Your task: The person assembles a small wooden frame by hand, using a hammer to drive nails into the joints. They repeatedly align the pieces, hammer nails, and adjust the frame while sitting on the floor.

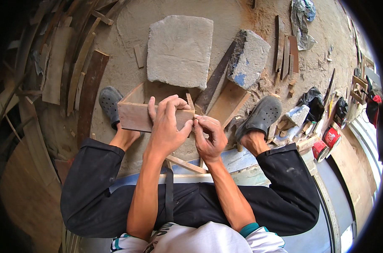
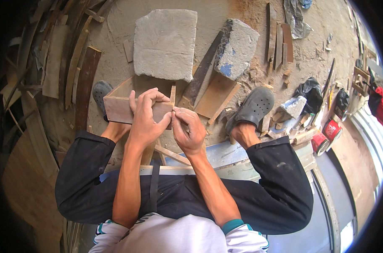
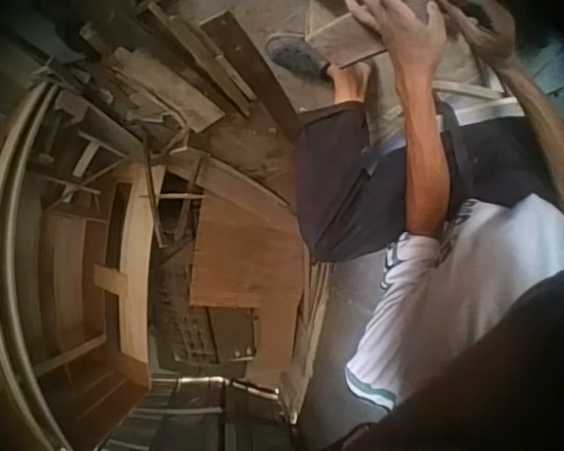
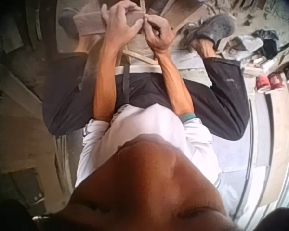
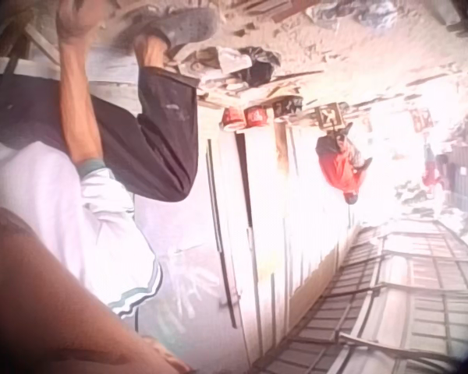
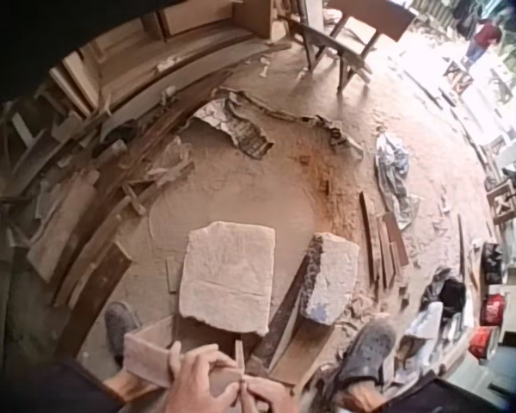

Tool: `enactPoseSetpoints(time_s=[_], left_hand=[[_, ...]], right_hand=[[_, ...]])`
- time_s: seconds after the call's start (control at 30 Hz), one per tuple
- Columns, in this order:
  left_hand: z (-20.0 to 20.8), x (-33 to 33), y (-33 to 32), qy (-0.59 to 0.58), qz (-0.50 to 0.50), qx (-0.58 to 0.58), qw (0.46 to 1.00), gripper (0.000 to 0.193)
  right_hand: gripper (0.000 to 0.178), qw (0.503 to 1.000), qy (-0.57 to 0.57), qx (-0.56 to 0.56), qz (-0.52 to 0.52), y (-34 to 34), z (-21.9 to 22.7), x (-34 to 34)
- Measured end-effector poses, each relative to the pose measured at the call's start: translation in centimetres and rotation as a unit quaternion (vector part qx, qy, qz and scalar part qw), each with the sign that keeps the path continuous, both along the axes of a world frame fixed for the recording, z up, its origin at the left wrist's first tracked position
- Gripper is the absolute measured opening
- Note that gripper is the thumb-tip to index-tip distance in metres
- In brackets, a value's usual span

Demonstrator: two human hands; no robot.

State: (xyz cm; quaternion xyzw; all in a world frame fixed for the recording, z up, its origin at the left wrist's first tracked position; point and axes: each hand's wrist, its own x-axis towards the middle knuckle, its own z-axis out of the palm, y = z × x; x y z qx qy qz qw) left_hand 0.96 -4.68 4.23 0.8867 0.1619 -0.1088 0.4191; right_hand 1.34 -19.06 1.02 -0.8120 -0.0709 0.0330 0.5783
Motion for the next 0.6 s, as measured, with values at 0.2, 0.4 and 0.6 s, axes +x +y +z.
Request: enactPoseSetpoints(time_s=[0.2, 0.4, 0.6], left_hand=[[0.05, -0.10, 0.05, -0.003, -0.004, 0.002, 1.000, 0.048], [-0.07, -0.22, 0.00, -0.004, -0.004, 0.005, 1.000, 0.047], [-0.22, -0.35, 0.03, -0.021, 0.003, 0.006, 1.000, 0.051]], right_hand=[[0.026, 0.998, -0.050, -0.024, 0.033, -0.17, -0.13, -0.06], [0.028, 0.995, -0.079, -0.036, 0.046, -0.17, -0.06, 0.16], [0.031, 0.990, -0.113, -0.055, 0.067, -0.38, 0.14, 0.29]])
